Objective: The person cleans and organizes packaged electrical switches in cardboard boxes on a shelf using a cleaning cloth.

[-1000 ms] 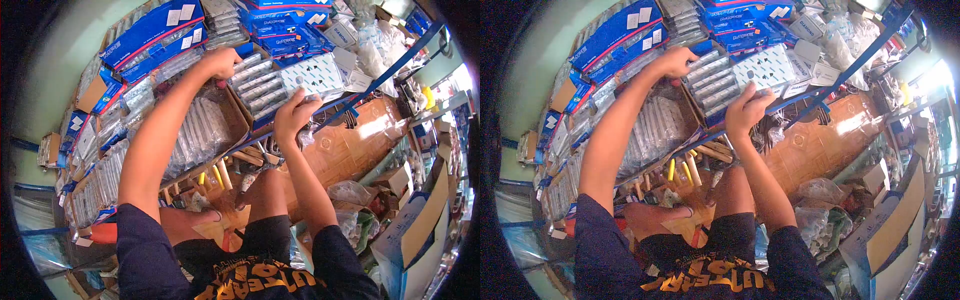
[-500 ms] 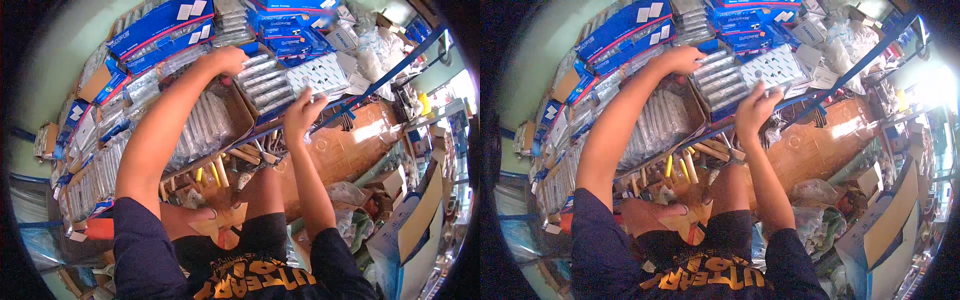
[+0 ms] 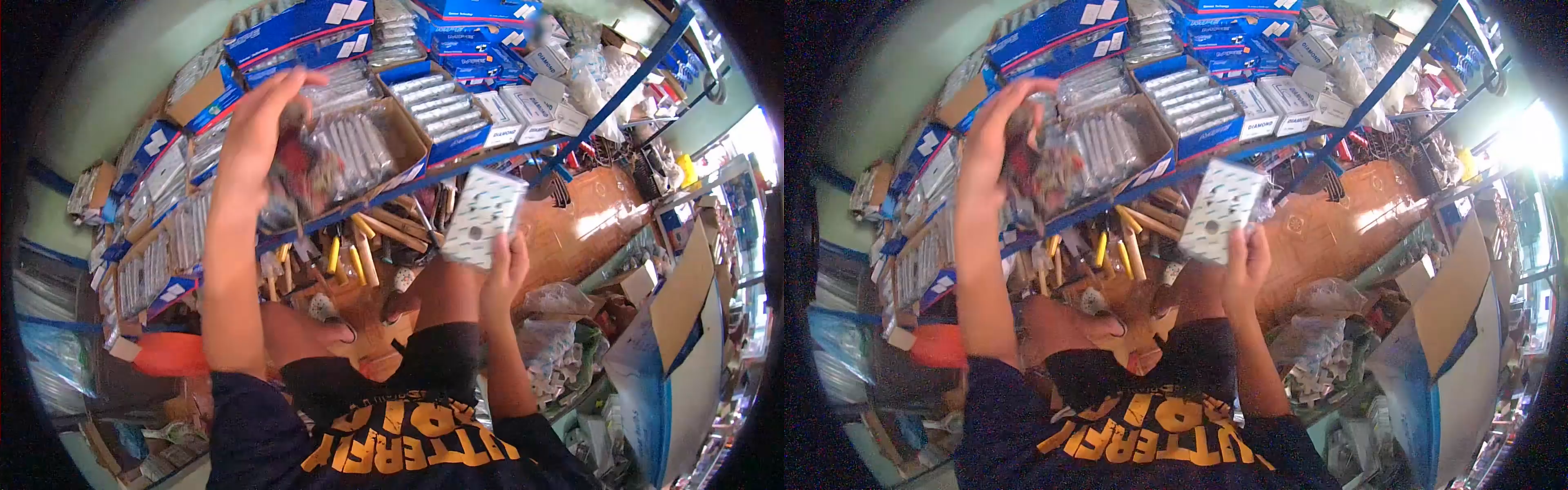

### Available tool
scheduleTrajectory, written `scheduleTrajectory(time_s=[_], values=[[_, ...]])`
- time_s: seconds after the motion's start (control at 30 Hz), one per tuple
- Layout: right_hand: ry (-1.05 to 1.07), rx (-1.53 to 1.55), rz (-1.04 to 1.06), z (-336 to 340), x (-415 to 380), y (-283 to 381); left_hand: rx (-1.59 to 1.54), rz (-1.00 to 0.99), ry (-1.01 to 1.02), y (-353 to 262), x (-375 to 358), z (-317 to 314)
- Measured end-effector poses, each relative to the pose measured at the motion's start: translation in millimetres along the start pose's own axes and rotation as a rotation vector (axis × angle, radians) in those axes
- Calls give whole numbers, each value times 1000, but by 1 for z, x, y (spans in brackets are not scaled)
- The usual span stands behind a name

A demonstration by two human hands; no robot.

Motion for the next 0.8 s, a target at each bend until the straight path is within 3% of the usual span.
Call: scheduleTrajectory(time_s=[0.17,0.23,0.3,0.37,0.4,0.43,0.5,0.53,0.57,0.6,0.63,0.67,0.7,0.77,0.8], values=[[146,-10,-316,-21,-76,-21,-576,225,-324,9,-147,11],[306,262,-386,-36,-104,-32,-783,239,-343,2,-185,21],[349,294,-449,-49,-127,-31,-737,245,-457,-5,-219,31],[427,490,-510,-61,-145,-34,-547,62,-583,-15,-244,40],[429,484,-525,-62,-157,-32,-804,-10,-376,-13,-253,45],[474,541,-559,-66,-163,-26,-805,-13,-389,-15,-259,39],[541,593,-578,-69,-168,-14,-570,-263,-477,-34,-262,15],[603,600,-616,-68,-171,-9,-557,-210,-487,-45,-262,-1],[662,608,-658,-68,-175,-5,-415,-305,-455,-36,-260,-11],[671,648,-663,-68,-179,3,-73,-417,-396,-35,-261,-25],[676,646,-673,-66,-182,2,166,-658,-397,-39,-253,-41],[641,684,-638,-62,-182,2,488,-644,-157,-41,-255,-50],[605,722,-601,-59,-180,2,594,-546,14,-38,-258,-64],[593,787,-559,-56,-178,7,928,-494,254,-32,-272,-80],[570,841,-619,-50,-175,-5,932,-487,255,-28,-280,-84]])
Point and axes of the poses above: each hand's wrist, its own x-axis towards the middle knuckle, its own z-axis out of the back of the hand, y = z × x, the point moved 4 cm from there along x, towards the middle knuckle, and after that the axes turned 10 degrees about -z, right-handed, at the moved point
